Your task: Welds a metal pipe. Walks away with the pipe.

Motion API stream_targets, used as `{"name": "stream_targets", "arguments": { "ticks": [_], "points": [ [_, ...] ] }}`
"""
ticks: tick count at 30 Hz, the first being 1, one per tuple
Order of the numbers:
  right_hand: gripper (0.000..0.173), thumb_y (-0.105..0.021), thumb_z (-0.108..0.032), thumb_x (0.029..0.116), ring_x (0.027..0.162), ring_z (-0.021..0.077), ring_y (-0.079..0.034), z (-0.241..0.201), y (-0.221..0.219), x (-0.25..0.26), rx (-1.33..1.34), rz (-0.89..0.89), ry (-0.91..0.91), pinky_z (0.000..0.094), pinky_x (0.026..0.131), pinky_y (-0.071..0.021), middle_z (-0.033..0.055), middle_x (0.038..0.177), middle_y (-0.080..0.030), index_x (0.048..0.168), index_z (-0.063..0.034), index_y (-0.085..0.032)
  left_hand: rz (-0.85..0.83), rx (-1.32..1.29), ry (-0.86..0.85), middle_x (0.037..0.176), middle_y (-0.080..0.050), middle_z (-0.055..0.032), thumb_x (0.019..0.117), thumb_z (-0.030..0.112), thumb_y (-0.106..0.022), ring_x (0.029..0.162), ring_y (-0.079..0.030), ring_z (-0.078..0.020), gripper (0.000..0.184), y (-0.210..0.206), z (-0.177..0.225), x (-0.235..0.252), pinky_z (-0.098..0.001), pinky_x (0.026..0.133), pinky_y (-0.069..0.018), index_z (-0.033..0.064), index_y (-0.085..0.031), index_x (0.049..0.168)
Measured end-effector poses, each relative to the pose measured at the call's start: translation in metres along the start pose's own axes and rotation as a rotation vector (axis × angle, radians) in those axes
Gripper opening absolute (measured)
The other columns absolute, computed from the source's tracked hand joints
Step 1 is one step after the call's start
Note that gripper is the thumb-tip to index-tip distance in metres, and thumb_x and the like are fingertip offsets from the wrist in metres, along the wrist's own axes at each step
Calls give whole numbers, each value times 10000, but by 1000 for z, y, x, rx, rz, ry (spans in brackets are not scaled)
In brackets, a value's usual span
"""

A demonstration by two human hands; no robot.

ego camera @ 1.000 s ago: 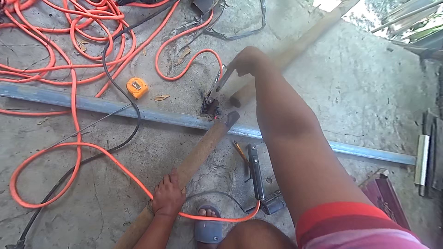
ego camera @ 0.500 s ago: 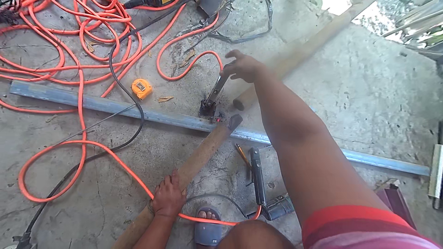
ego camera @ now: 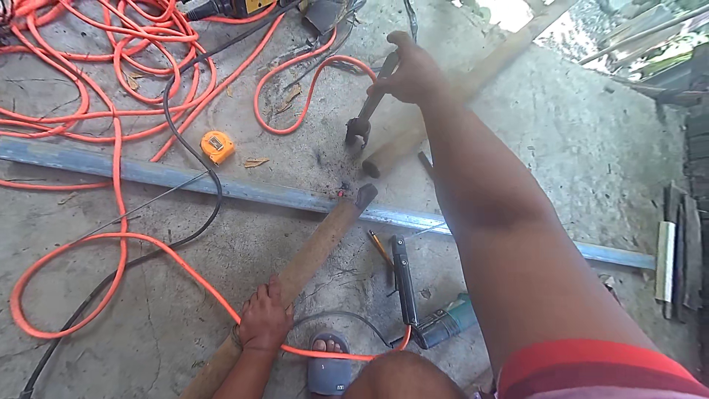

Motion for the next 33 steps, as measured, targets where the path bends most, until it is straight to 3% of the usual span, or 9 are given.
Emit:
{"name": "stream_targets", "arguments": {
  "ticks": [2, 4, 10, 17, 23, 26, 29, 31, 33],
  "points": [
    [1065, -888, -299, 766, 1301, 435, -548, 3, 5, 0, -30, 18, -32, 626, 1061, -449, 273, 1454, -508, 1604, -80, -269, -1, 4, -3, 1328, -655, -186, 888, 464, -715, 1163, -677, -341, 825, 0, 0, 1, -478, 982, -531, 81, -433, 1561],
    [1139, -889, -322, 767, 1275, 417, -575, 7, 6, -3, -23, 5, -90, 605, 1066, -458, 267, 1389, -564, 1612, -21, -188, 1, 6, -5, 1322, -658, -184, 889, 468, -718, 1163, -677, -338, 827, 0, 0, 0, -472, 984, -531, 78, -433, 1560],
    [900, -886, -351, 767, 1212, 398, -593, 30, 5, -3, 53, -21, -189, 613, 1019, -464, 255, 1300, -603, 1463, -4, -434, 7, 6, 1, 1309, -666, -178, 885, 470, -724, 1160, -679, -335, 820, 0, 0, 0, -474, 986, -528, 81, -446, 1551],
    [864, -860, -411, 791, 1284, 381, -573, 25, 24, 0, -38, 93, -200, 601, 1067, -442, 233, 1348, -601, 1466, -43, -465, 56, -13, -15, 1274, -678, -201, 874, 435, -747, 1133, -690, -353, 802, 3, 1, -3, -496, 962, -539, 59, -473, 1527],
    [753, -793, -500, 819, 1334, 387, -538, 26, 56, 6, -110, 206, -239, 669, 1058, -402, 202, 1366, -614, 1409, -90, -566, 47, 2, -10, 1272, -679, -190, 878, 444, -739, 1140, -688, -343, 804, 3, 1, -2, -483, 966, -536, 62, -467, 1532],
    [616, -809, -491, 818, 1204, 389, -600, 25, 71, 7, -71, 239, -192, 662, 1003, -428, 222, 1218, -666, 1197, -21, -683, 39, 0, -8, 1284, -676, -183, 883, 448, -732, 1146, -685, -340, 804, 3, 1, -2, -480, 977, -531, 69, -461, 1538],
    [502, -842, -432, 812, 1034, 241, -614, 30, 81, -11, 123, 218, -161, 519, 964, -466, 137, 1087, -673, 1102, -46, -707, -38, -13, 2, 1339, -652, -174, 898, 464, -716, 1192, -667, -329, 829, 2, -1, 0, -486, 1005, -519, 74, -416, 1565],
    [554, -797, -460, 842, 1018, 188, -596, 41, 82, -31, 198, 158, -175, 470, 940, -477, 104, 1133, -649, 1205, -65, -657, -86, -25, 9, 1373, -637, -164, 902, 474, -705, 1223, -653, -324, 846, 3, -3, 2, -487, 1026, -510, 85, -389, 1583],
    [649, -746, -506, 870, 1103, 187, -611, 65, 77, -54, 286, 105, -222, 452, 949, -507, 93, 1251, -638, 1344, -95, -580, -110, -36, 8, 1389, -631, -161, 905, 483, -701, 1226, -654, -323, 850, 4, -4, 3, -491, 1029, -511, 94, -380, 1589]
  ]
}}
Point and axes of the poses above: each hand's wrist, its own x-axis towards the middle knuckle, its own y-axis out of the back of the hand, z = x × y, the point moved 10 cm from there along x, towards the middle knuckle
